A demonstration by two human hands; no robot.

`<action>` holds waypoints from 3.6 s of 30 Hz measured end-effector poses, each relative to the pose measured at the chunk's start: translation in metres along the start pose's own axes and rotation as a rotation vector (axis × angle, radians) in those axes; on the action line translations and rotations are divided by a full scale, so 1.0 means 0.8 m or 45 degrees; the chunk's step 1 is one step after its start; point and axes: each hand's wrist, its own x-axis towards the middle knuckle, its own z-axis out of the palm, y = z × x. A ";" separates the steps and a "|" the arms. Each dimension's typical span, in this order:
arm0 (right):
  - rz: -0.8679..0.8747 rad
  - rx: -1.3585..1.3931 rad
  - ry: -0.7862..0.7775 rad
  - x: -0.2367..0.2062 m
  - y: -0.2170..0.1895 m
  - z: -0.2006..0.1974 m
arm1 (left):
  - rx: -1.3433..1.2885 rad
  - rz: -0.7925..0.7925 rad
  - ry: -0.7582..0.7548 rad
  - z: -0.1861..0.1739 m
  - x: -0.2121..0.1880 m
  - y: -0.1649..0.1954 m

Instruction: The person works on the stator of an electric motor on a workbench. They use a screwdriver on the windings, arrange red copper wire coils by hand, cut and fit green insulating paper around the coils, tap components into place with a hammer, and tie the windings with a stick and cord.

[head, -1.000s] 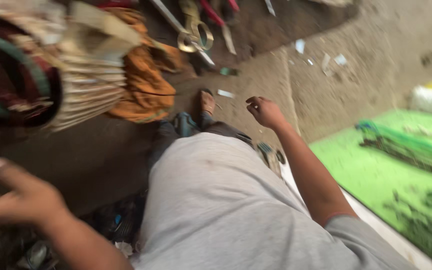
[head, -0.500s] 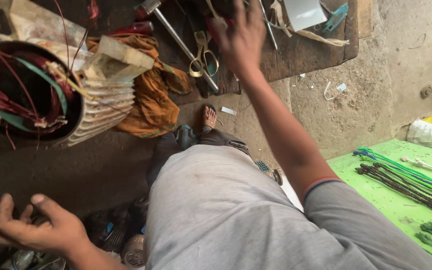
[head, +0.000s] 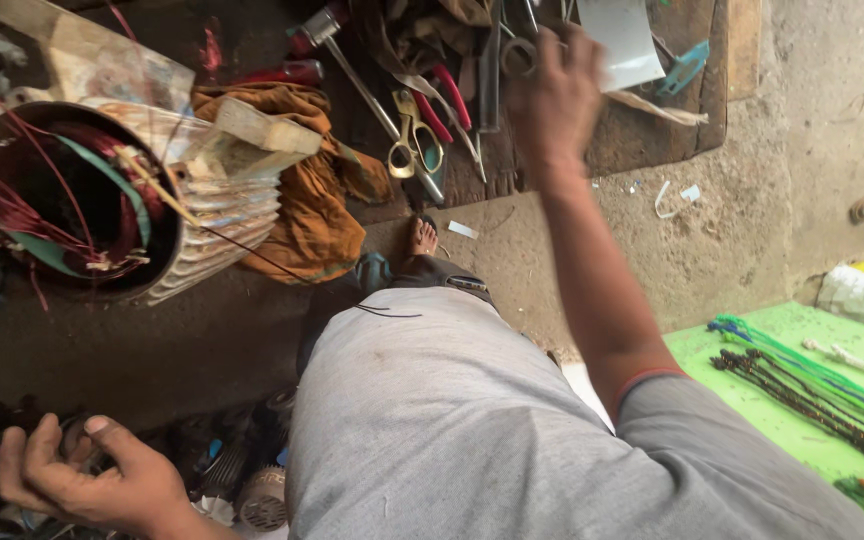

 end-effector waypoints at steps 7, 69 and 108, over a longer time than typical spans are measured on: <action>-0.039 0.174 -0.312 -0.021 0.090 -0.010 | -0.151 0.055 0.026 0.001 0.022 0.025; 0.173 1.362 -0.772 -0.200 -0.310 -0.209 | -0.753 1.495 -0.259 0.024 0.161 0.038; 0.483 1.489 -1.583 -0.068 -0.009 -0.087 | -1.070 -0.032 -0.688 0.278 0.122 0.356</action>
